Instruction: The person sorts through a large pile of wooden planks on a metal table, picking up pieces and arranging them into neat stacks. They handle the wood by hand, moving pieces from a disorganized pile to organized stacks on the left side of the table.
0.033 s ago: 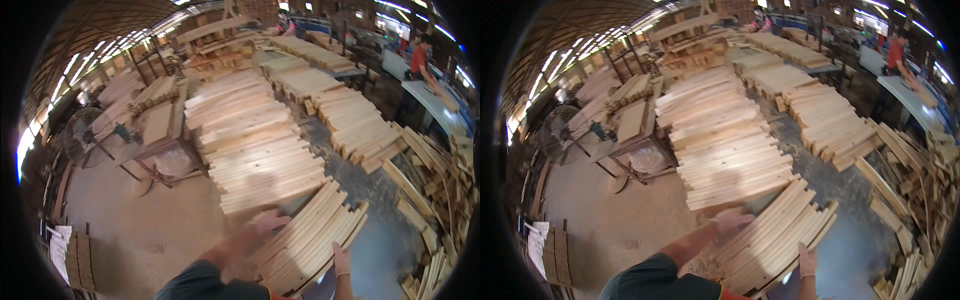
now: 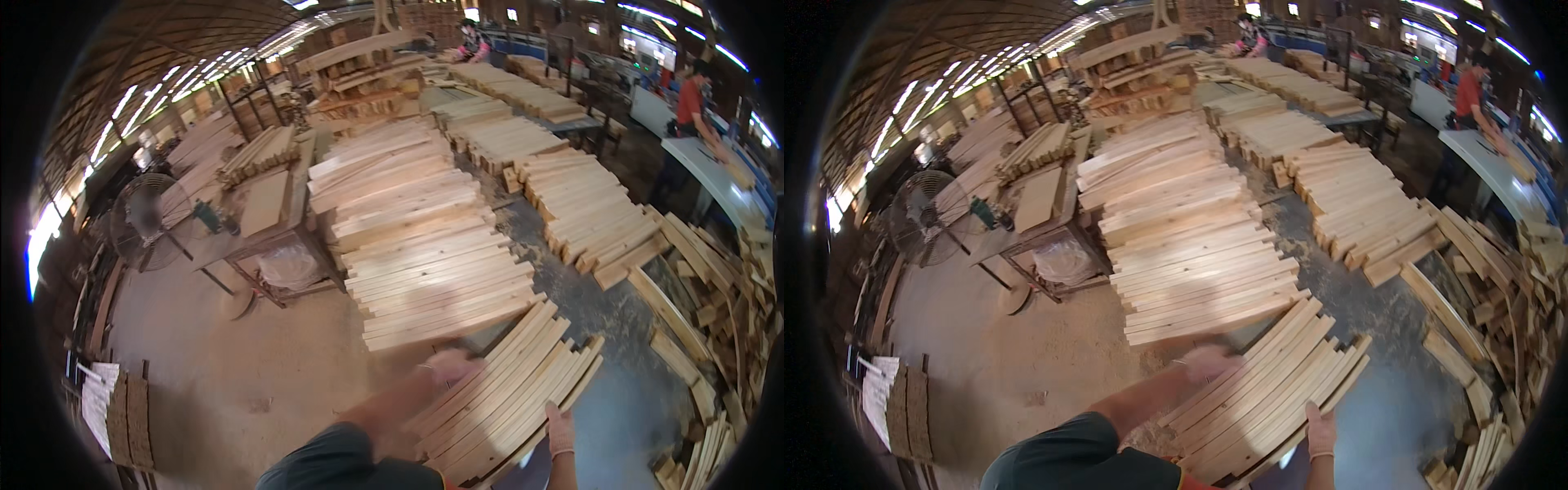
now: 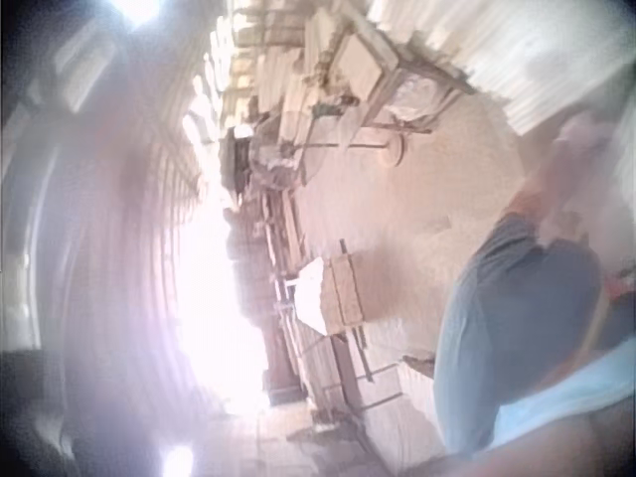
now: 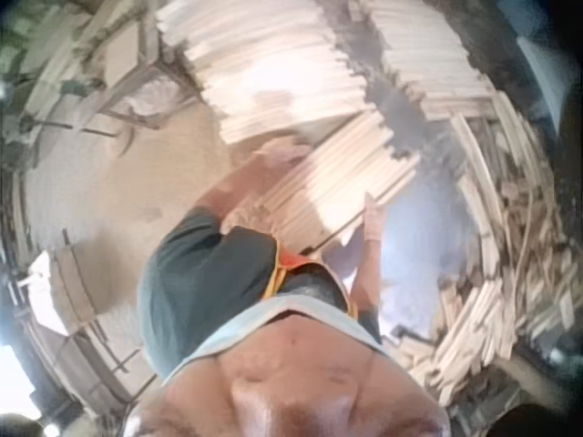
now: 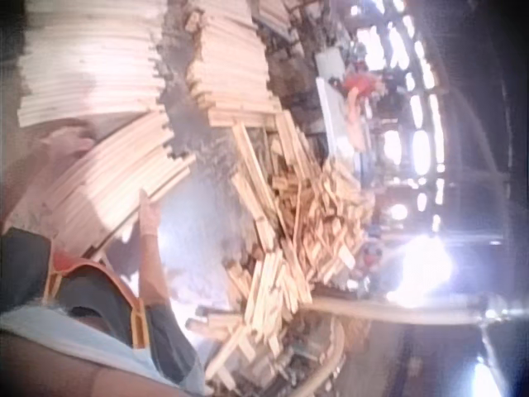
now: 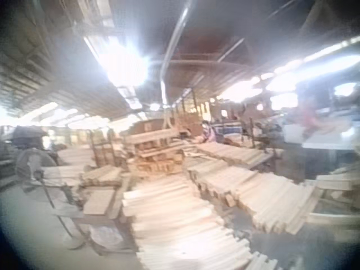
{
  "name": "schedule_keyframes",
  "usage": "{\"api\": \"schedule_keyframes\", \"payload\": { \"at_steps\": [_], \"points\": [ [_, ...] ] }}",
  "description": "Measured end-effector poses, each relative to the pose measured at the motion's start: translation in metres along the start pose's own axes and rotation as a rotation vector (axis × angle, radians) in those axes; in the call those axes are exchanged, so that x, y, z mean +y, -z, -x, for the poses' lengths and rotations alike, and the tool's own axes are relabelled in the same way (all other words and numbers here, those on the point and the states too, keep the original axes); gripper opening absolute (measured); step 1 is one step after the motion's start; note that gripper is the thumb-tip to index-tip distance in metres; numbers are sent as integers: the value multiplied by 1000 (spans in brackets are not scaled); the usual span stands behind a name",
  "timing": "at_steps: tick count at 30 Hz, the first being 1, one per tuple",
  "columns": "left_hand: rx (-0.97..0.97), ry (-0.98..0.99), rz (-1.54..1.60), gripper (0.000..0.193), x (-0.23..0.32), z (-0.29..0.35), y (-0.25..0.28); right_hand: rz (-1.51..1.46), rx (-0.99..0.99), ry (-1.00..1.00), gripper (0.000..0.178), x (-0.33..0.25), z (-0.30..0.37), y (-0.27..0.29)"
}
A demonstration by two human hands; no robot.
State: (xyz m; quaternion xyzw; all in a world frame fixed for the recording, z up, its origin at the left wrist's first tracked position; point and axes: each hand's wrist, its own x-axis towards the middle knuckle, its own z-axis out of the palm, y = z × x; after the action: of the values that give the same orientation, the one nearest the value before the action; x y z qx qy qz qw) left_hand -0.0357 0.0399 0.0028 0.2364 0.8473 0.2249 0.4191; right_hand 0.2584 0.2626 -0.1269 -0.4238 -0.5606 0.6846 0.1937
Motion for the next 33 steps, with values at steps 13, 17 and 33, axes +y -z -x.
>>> {"api": "schedule_keyframes", "payload": {
  "at_steps": [13,17,33],
  "points": [
    [-3,-349,-100,97,148,13,-42,-418,183,257,74,-104,55,45],
    [196,-634,2,102,201,75,10,-215,299,557,73,-217,111,50],
    [11,-804,-554,81,-34,-13,23,-470,205,22,57,-39,182,-72]
  ]
}}
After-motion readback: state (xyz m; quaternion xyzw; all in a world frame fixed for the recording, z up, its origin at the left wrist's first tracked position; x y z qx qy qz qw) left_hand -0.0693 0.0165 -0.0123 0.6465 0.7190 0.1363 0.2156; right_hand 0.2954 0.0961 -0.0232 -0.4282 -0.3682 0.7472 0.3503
